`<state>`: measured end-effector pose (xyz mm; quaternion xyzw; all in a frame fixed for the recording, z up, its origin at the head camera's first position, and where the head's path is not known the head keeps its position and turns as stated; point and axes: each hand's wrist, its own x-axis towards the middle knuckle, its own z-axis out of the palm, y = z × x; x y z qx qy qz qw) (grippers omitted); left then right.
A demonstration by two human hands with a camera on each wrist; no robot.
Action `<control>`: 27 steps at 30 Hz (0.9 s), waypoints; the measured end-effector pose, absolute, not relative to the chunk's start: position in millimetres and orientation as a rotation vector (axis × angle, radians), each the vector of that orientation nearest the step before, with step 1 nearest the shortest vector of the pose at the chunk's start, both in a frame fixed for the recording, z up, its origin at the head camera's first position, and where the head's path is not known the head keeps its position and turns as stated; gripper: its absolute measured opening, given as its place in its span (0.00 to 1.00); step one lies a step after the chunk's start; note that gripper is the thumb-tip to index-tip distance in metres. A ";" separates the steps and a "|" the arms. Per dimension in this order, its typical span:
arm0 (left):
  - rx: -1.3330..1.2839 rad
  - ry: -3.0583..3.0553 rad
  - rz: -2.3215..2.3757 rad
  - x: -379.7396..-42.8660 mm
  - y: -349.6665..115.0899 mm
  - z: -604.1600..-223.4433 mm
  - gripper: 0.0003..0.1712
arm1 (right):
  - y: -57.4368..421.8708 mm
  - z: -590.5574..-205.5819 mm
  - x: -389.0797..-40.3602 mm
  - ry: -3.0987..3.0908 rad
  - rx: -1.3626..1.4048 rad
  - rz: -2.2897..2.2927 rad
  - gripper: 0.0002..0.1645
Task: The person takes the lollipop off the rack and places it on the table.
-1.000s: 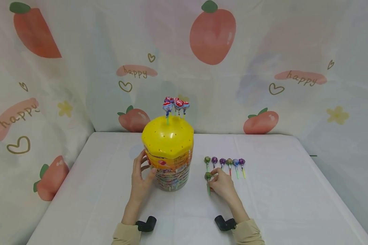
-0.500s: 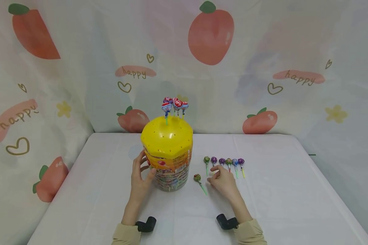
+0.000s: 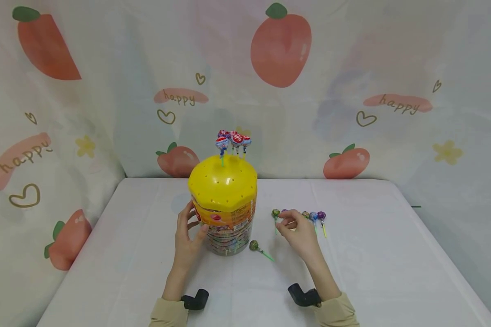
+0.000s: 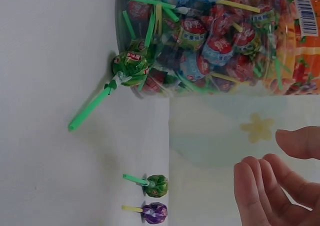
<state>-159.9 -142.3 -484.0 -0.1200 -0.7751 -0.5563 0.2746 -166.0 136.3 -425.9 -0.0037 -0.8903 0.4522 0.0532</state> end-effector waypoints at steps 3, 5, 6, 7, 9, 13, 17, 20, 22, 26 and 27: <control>-0.327 -2.083 -1.492 -159.3 -142.0 -483.2 0.41 | 135.0 -421.4 -163.8 -2.693 0.009 1.370 0.15; -0.326 -2.084 -1.501 -158.6 -142.0 -482.3 0.41 | 134.1 -419.4 -162.8 -2.686 0.010 1.371 0.14; -0.326 -2.084 -1.505 -158.4 -142.1 -481.9 0.42 | 133.6 -418.3 -162.5 -2.683 0.009 1.373 0.14; -0.324 -2.085 -1.509 -158.4 -142.3 -481.6 0.42 | 133.0 -417.1 -162.3 -2.678 0.007 1.375 0.14; -0.322 -2.088 -1.515 -158.5 -142.5 -481.6 0.42 | 131.9 -413.9 -161.7 -2.654 0.022 1.379 0.13; -0.324 -2.091 -1.506 -159.5 -142.8 -483.5 0.42 | 128.9 -403.1 -160.2 -2.569 0.090 1.413 0.14; -0.321 -2.094 -1.497 -160.2 -142.8 -484.9 0.42 | 124.4 -386.8 -159.4 -2.470 0.169 1.459 0.16; -0.318 -2.093 -1.500 -160.1 -142.3 -484.3 0.41 | 120.1 -373.2 -159.6 -2.399 0.236 1.471 0.18; -0.315 -2.095 -1.502 -159.9 -142.1 -483.9 0.41 | 116.7 -364.7 -160.3 -2.345 0.290 1.481 0.18; -0.307 -2.099 -1.515 -159.3 -142.5 -482.8 0.41 | 109.2 -349.4 -163.0 -2.254 0.373 1.500 0.20; -0.304 -2.102 -1.515 -159.1 -142.7 -482.6 0.42 | 107.1 -345.7 -163.8 -2.235 0.391 1.508 0.20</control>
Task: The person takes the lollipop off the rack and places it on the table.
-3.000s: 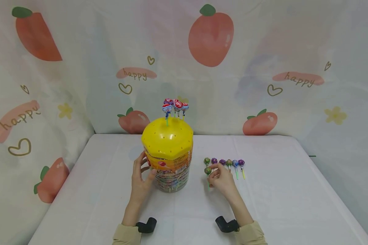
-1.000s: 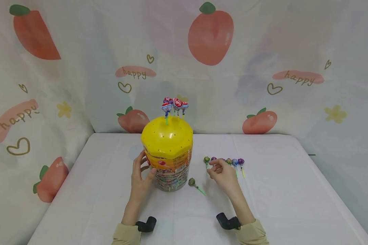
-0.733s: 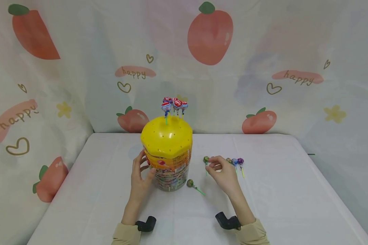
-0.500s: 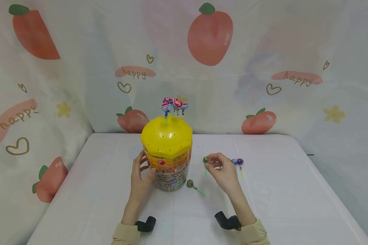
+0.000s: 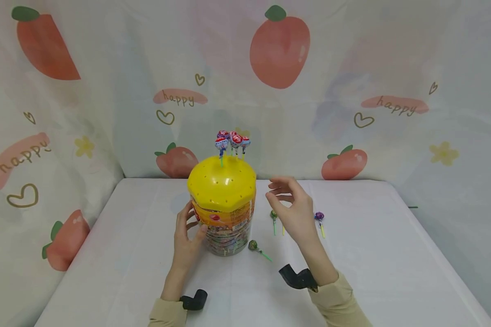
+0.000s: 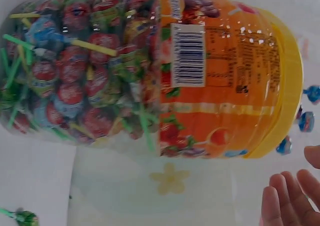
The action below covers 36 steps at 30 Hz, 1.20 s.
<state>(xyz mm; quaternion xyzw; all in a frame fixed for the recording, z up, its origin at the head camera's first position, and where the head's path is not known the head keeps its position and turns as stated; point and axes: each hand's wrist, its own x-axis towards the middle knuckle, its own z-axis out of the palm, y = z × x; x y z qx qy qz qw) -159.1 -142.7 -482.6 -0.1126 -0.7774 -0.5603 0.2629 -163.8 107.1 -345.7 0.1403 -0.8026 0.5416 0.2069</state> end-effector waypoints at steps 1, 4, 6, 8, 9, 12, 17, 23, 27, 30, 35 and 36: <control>-0.302 -2.104 -1.517 -158.9 -142.7 -482.4 0.42 | 105.1 -342.1 -164.7 -2.221 0.406 1.513 0.21; -0.293 -2.107 -1.524 -158.3 -142.4 -481.6 0.42 | 98.7 -332.7 -168.5 -2.186 0.449 1.523 0.21; -0.290 -2.107 -1.527 -157.9 -142.0 -481.0 0.42 | 94.5 -327.3 -171.7 -2.165 0.475 1.536 0.22; -0.288 -2.105 -1.531 -157.3 -141.9 -480.5 0.42 | 89.7 -322.3 -175.5 -2.141 0.509 1.554 0.23; -0.287 -2.105 -1.532 -157.1 -141.9 -480.2 0.42 | 87.3 -320.0 -177.7 -2.132 0.523 1.563 0.23; -0.281 -2.112 -1.539 -156.6 -141.8 -479.5 0.42 | 80.5 -313.2 -184.4 -2.103 0.564 1.604 0.24; -0.279 -2.118 -1.556 -154.4 -140.8 -475.3 0.42 | 70.1 -304.5 -196.6 -2.084 0.600 1.650 0.24; -0.264 -2.130 -1.566 -150.3 -138.4 -466.2 0.42 | 58.1 -295.3 -206.9 -2.097 0.616 1.657 0.26; -0.284 -2.114 -1.562 -158.6 -142.7 -481.4 0.42 | 52.6 -292.8 -211.0 -2.113 0.605 1.639 0.27; -0.297 -2.103 -1.564 -159.3 -143.2 -482.4 0.42 | 49.9 -291.7 -213.1 -2.128 0.573 1.609 0.27; -0.292 -2.102 -1.568 -159.3 -143.1 -482.6 0.43 | 47.1 -290.4 -216.7 -2.144 0.543 1.572 0.24; -0.287 -2.105 -1.570 -159.3 -143.0 -482.5 0.43 | 46.7 -290.3 -217.5 -2.143 0.545 1.565 0.24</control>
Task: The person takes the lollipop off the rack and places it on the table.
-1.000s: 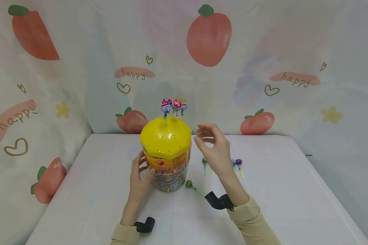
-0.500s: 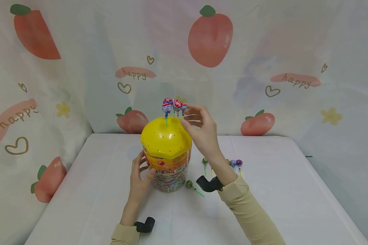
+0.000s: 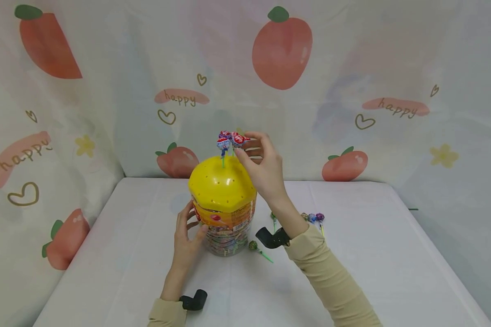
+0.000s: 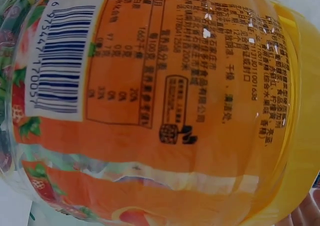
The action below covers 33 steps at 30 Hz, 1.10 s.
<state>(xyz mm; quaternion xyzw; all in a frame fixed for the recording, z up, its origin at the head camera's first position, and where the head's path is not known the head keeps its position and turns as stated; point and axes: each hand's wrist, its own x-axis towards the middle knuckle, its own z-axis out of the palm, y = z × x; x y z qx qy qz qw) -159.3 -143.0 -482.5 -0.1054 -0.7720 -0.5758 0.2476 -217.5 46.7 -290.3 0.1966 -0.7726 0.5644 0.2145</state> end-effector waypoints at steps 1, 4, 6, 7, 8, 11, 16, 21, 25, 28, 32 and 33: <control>-0.280 -2.108 -1.571 -159.1 -142.6 -482.2 0.43 | 46.2 -289.9 -217.9 -2.141 0.548 1.562 0.24; -0.262 -2.115 -1.580 -157.8 -140.7 -479.7 0.44 | 45.1 -289.4 -218.7 -2.134 0.557 1.556 0.22; -0.250 -2.120 -1.586 -155.5 -138.7 -475.1 0.44 | 44.7 -289.6 -219.5 -2.129 0.559 1.562 0.21; -0.248 -2.123 -1.586 -153.1 -137.5 -470.3 0.43 | 44.5 -289.5 -219.6 -2.127 0.558 1.565 0.21; -0.246 -2.126 -1.589 -150.7 -136.4 -465.7 0.43 | 44.4 -289.3 -219.8 -2.128 0.555 1.567 0.20; -0.239 -2.143 -1.585 -144.9 -134.2 -454.2 0.42 | 44.1 -288.3 -220.3 -2.131 0.543 1.567 0.20; -0.236 -2.143 -1.568 -149.3 -135.6 -463.4 0.42 | 44.6 -285.0 -220.8 -2.131 0.530 1.552 0.20; -0.255 -2.124 -1.554 -158.0 -139.8 -480.6 0.43 | 47.7 -282.6 -221.9 -2.080 0.553 1.553 0.19; -0.281 -2.107 -1.565 -159.1 -141.4 -482.8 0.43 | 53.9 -280.4 -220.1 -2.027 0.559 1.585 0.19; -0.267 -2.120 -1.543 -158.7 -140.6 -481.5 0.43 | 61.0 -280.9 -215.6 -2.014 0.540 1.627 0.18; -0.248 -2.126 -1.528 -159.0 -139.4 -480.4 0.43 | 73.0 -286.2 -205.5 -2.038 0.491 1.668 0.18; -0.249 -2.123 -1.526 -159.2 -139.2 -480.2 0.43 | 76.3 -288.3 -202.7 -2.048 0.476 1.674 0.17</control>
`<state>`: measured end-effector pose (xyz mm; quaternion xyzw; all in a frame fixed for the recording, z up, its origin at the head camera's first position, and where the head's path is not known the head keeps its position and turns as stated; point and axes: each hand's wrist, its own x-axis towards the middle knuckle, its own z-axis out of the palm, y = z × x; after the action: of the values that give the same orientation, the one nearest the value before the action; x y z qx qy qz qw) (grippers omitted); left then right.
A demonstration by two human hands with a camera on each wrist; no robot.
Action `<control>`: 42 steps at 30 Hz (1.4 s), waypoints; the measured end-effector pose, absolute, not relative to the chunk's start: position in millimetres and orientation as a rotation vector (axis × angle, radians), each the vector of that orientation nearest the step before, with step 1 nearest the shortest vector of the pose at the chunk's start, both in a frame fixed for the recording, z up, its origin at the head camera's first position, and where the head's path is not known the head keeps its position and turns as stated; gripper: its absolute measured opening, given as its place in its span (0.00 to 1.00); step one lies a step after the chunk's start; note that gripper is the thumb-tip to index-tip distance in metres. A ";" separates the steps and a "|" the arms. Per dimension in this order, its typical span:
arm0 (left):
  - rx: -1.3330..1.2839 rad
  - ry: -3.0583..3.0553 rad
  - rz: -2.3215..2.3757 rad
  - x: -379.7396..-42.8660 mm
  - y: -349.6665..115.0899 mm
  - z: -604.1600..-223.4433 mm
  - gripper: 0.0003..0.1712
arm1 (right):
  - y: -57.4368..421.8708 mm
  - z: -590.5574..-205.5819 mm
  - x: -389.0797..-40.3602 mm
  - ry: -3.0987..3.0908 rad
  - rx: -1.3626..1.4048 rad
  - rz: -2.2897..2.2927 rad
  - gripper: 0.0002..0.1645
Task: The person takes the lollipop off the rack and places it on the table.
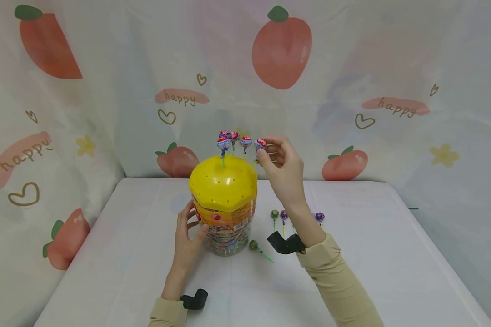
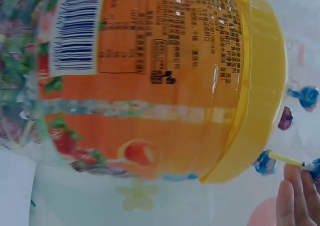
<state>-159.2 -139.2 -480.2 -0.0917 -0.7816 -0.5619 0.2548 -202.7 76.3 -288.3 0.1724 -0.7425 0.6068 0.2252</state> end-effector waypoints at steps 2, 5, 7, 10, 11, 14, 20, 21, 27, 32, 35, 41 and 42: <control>-0.261 -2.115 -1.528 -159.5 -138.9 -479.7 0.43 | 83.2 -293.5 -197.0 -2.066 0.441 1.688 0.17; -0.273 -2.118 -1.512 -159.4 -139.7 -479.0 0.42 | 93.4 -303.0 -189.4 -2.098 0.382 1.708 0.17; -0.286 -2.114 -1.509 -159.3 -141.1 -479.1 0.42 | 99.6 -309.7 -184.7 -2.132 0.345 1.712 0.17; -0.304 -2.097 -1.513 -159.5 -143.3 -480.0 0.42 | 107.4 -318.4 -177.5 -2.193 0.294 1.715 0.18; -0.309 -2.091 -1.515 -159.5 -143.7 -480.2 0.42 | 109.8 -321.1 -175.3 -2.216 0.278 1.718 0.18; -0.312 -2.085 -1.511 -159.6 -144.2 -480.8 0.41 | 116.9 -330.2 -169.1 -2.281 0.227 1.725 0.18; -0.303 -2.080 -1.529 -159.4 -144.1 -482.1 0.41 | 130.7 -353.8 -159.0 -2.360 0.142 1.753 0.16; -0.304 -2.078 -1.533 -159.4 -144.0 -482.3 0.41 | 133.1 -358.2 -157.8 -2.370 0.127 1.764 0.16; -0.320 -2.064 -1.527 -160.3 -143.9 -483.3 0.41 | 146.3 -385.2 -154.9 -2.463 0.013 1.788 0.16; -0.296 -2.081 -1.536 -159.4 -142.3 -481.8 0.42 | 155.5 -408.5 -157.2 -2.573 -0.079 1.759 0.17; -0.275 -2.093 -1.557 -158.3 -140.3 -479.6 0.43 | 159.5 -421.5 -159.4 -2.648 -0.132 1.721 0.19; -0.259 -2.098 -1.586 -157.6 -138.8 -477.7 0.43 | 162.5 -440.7 -163.7 -2.747 -0.176 1.634 0.17; -0.259 -2.100 -1.586 -157.6 -139.1 -478.0 0.43 | 162.7 -443.6 -164.5 -2.760 -0.176 1.625 0.16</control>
<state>-157.6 -139.1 -478.0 -0.0949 -0.7697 -0.5813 0.2462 -164.5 162.7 -443.6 -0.0547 -0.8600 0.5062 -0.0331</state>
